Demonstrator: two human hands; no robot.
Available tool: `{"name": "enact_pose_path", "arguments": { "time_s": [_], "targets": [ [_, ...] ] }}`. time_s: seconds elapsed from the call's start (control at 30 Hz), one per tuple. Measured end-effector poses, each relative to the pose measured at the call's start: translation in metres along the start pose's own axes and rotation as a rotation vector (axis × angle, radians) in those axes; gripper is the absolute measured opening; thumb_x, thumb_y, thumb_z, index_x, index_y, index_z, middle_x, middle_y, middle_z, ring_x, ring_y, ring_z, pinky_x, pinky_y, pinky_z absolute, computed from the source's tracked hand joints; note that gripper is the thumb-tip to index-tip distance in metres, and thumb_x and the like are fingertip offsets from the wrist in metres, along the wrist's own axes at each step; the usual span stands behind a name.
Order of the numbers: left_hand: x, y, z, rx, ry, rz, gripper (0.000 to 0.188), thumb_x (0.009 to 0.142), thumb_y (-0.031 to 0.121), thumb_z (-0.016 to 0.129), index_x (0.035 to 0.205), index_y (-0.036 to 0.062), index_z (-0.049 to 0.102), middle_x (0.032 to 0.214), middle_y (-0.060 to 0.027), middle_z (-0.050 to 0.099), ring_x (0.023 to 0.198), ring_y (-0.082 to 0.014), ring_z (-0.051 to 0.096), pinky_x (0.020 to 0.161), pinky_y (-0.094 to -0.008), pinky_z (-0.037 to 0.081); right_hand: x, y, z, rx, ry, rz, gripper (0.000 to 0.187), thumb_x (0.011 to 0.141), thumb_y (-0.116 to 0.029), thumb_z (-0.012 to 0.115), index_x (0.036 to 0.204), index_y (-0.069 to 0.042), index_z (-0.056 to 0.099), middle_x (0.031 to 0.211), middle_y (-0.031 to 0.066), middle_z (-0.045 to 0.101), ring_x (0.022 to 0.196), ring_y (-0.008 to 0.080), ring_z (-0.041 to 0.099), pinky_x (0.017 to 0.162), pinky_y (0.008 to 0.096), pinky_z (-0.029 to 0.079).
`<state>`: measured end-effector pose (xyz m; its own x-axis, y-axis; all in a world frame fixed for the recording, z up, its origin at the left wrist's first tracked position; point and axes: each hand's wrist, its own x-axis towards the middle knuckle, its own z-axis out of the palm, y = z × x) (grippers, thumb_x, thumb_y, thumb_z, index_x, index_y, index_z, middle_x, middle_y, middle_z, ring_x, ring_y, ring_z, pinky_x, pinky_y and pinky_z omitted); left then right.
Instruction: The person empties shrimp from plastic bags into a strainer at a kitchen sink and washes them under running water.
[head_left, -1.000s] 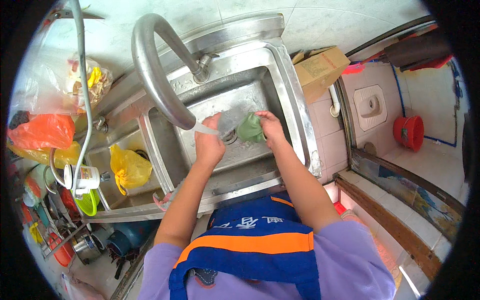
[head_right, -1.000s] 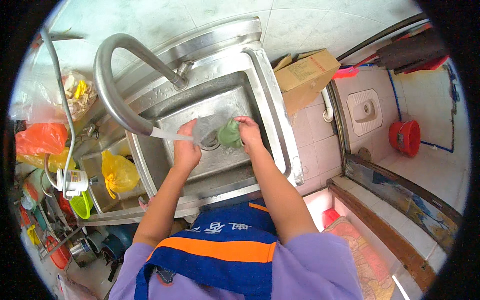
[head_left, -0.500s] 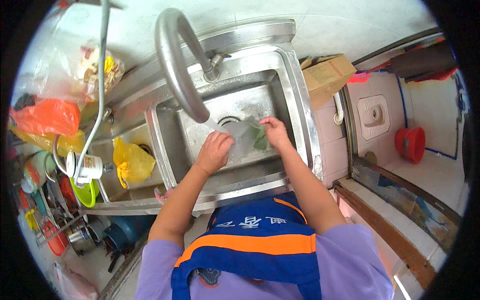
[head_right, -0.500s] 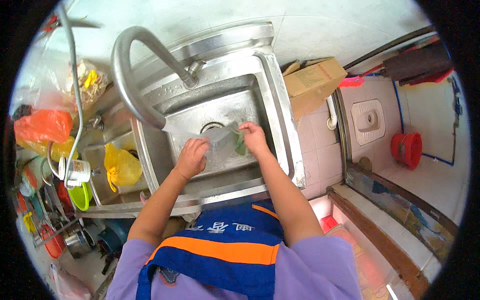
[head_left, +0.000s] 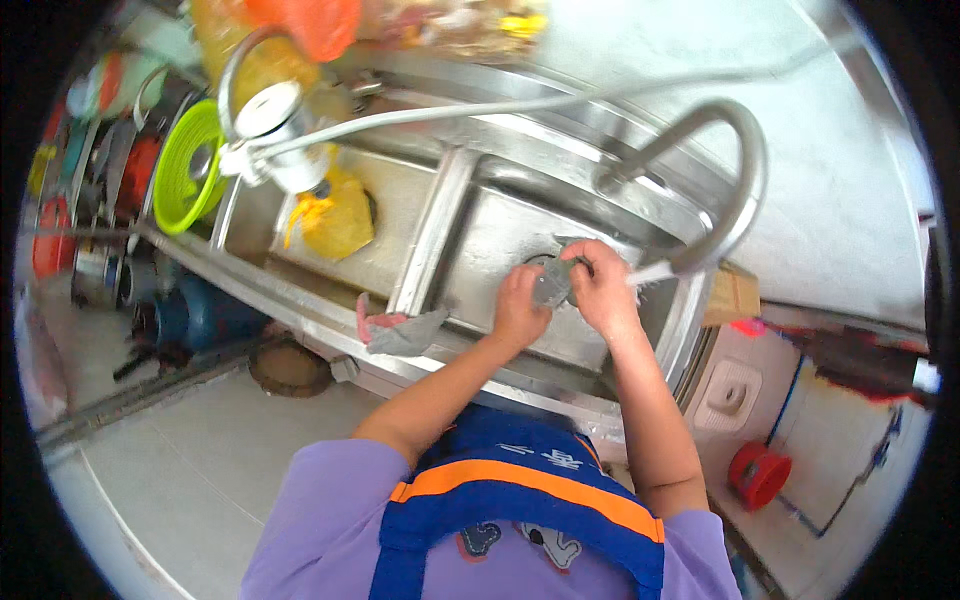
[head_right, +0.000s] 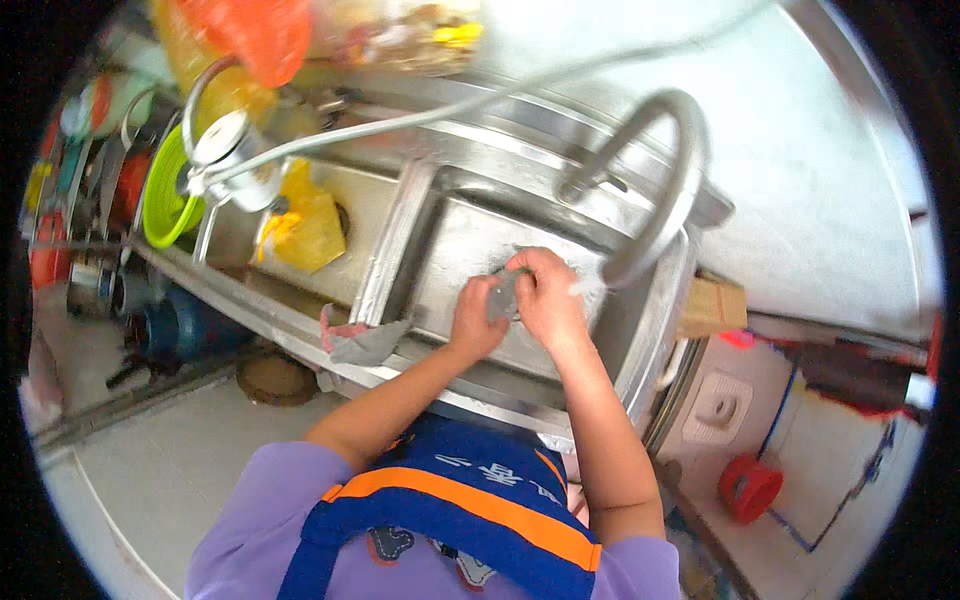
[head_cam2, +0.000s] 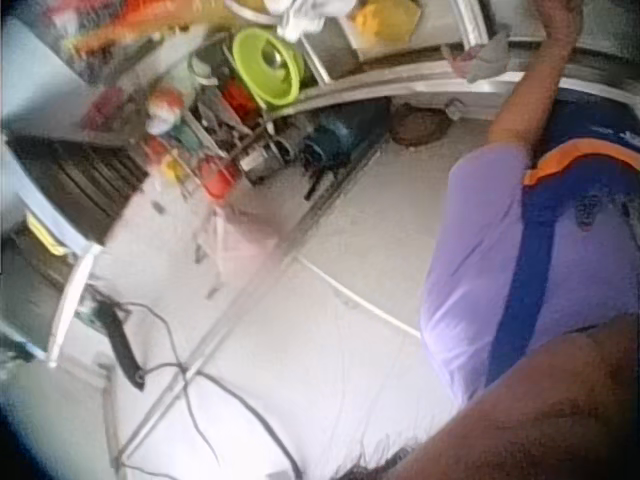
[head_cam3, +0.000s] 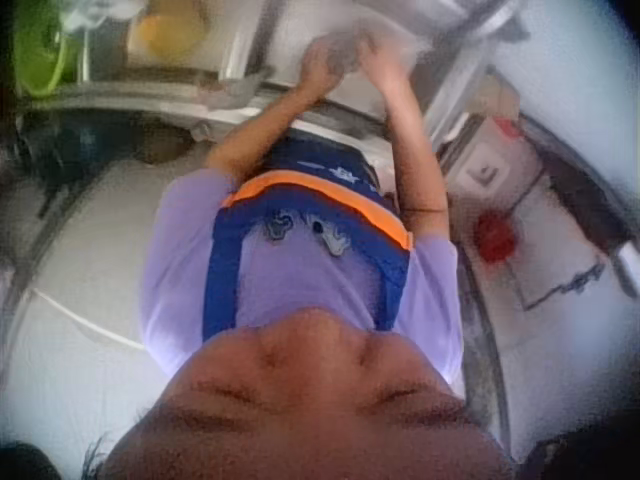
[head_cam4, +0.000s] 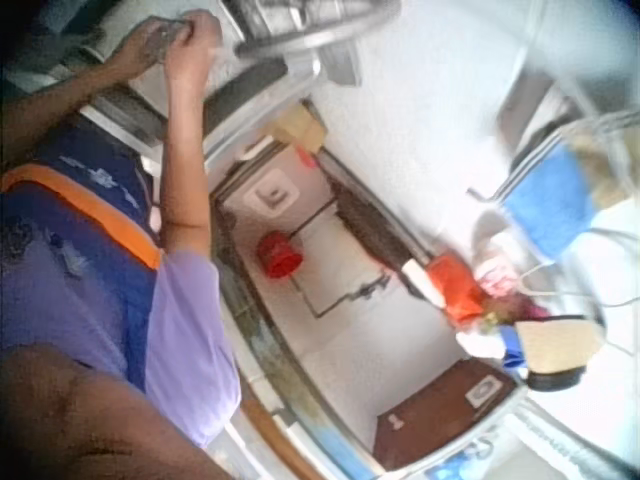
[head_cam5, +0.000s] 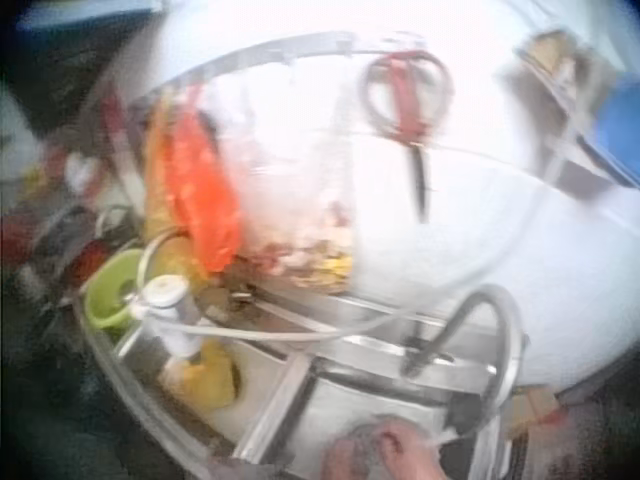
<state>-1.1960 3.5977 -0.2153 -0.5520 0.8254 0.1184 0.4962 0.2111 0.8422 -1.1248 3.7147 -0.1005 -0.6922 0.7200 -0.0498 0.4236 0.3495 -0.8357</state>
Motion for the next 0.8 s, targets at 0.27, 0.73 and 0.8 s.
{"name": "enact_pose_path", "arguments": {
  "time_s": [0.27,0.73,0.8],
  "targets": [
    [-0.024,-0.069,0.028,-0.372,0.012,-0.566,0.074,0.065,0.009,0.065,0.130,0.0073,0.029,0.121,-0.0235,0.040,0.114,-0.0374,0.041,0.096,-0.0404,0.035,0.062,-0.107,0.070,0.017,-0.058,-0.332,0.018,0.073,0.001,0.046,0.085,-0.002,0.060,0.077,0.0117,0.060,0.065,0.0218,0.057,0.062,0.0291,0.045],
    [-0.012,-0.040,-0.015,-0.934,-0.069,-0.969,0.063,0.069,0.003,0.056,0.126,0.0144,0.032,0.101,-0.0122,0.050,0.074,-0.0170,0.053,0.063,-0.0319,0.043,0.068,0.041,0.110,0.182,-0.262,-0.019,0.033,0.084,-0.012,0.058,0.116,-0.012,0.056,0.131,0.0140,0.045,0.115,0.0250,0.047,0.095,0.0336,0.037],
    [-0.007,-0.042,-0.012,-1.036,-0.080,-0.957,0.063,0.071,0.002,0.052,0.129,0.0146,0.029,0.109,-0.0140,0.048,0.083,-0.0219,0.055,0.068,-0.0357,0.044,0.060,0.044,0.081,0.251,-0.143,0.024,0.030,0.080,-0.012,0.059,0.110,-0.009,0.058,0.125,0.0160,0.049,0.114,0.0289,0.048,0.097,0.0386,0.036]
  ]
}}
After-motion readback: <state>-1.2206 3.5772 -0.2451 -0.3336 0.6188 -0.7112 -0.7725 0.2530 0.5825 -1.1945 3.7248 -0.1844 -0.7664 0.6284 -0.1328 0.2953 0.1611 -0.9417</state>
